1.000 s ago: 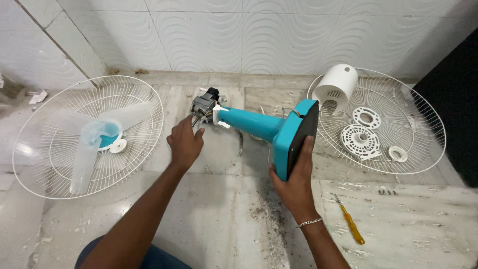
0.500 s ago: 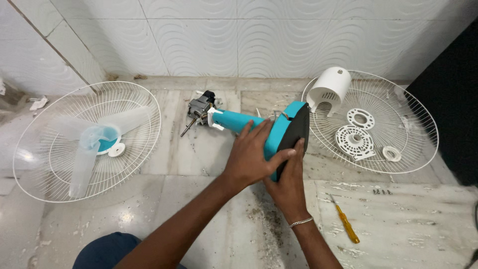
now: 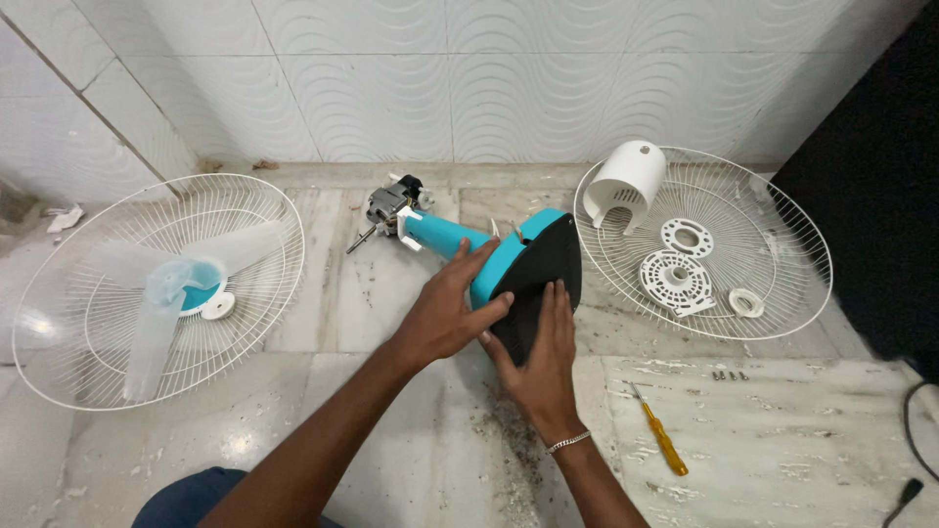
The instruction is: The person assembles a table fan by attaching the motor housing to the base, securing it with a screwdriver, and fitting the rear plastic cover and motor cage. The person uses a screwdriver to fasten the base and aligns the components by hand.
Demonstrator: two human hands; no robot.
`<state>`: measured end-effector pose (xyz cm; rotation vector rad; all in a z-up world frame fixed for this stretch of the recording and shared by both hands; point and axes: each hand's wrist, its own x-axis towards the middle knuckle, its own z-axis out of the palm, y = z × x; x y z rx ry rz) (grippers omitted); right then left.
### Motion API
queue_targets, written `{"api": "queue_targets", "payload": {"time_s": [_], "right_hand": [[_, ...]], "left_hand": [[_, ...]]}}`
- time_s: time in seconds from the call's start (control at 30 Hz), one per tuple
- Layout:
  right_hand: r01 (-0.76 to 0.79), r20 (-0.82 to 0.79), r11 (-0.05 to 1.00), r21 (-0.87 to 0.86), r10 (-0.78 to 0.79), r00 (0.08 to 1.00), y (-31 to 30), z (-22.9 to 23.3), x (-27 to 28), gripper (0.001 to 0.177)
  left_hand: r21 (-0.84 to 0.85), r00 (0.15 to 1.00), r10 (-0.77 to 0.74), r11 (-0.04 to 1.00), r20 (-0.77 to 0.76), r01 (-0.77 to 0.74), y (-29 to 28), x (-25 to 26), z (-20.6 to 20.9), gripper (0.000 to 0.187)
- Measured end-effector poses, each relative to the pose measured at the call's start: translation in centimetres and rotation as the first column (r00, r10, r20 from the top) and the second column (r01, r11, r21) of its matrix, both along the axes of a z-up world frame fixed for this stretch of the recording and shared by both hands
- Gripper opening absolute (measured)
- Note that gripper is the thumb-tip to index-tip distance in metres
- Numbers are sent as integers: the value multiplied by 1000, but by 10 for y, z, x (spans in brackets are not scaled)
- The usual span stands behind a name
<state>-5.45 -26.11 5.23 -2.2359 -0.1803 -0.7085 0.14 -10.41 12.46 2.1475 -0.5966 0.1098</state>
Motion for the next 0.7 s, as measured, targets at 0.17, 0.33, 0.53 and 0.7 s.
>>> {"api": "queue_targets", "payload": {"time_s": [0.17, 0.33, 0.53, 0.7], "right_hand": [[-100, 32, 955, 280, 95, 995, -28, 27, 8, 76], [-160, -4, 943, 292, 169, 986, -35, 43, 16, 79], [-28, -6, 993, 115, 29, 1000, -23, 49, 19, 82], [-63, 31, 992, 113, 60, 998, -26, 52, 20, 76]], "left_hand": [[-37, 999, -10, 999, 51, 12, 9, -10, -3, 79], [63, 996, -57, 997, 68, 53, 31, -18, 2, 79], [89, 996, -71, 994, 56, 66, 34, -21, 6, 83], [85, 992, -86, 993, 94, 78, 35, -19, 5, 83]]}}
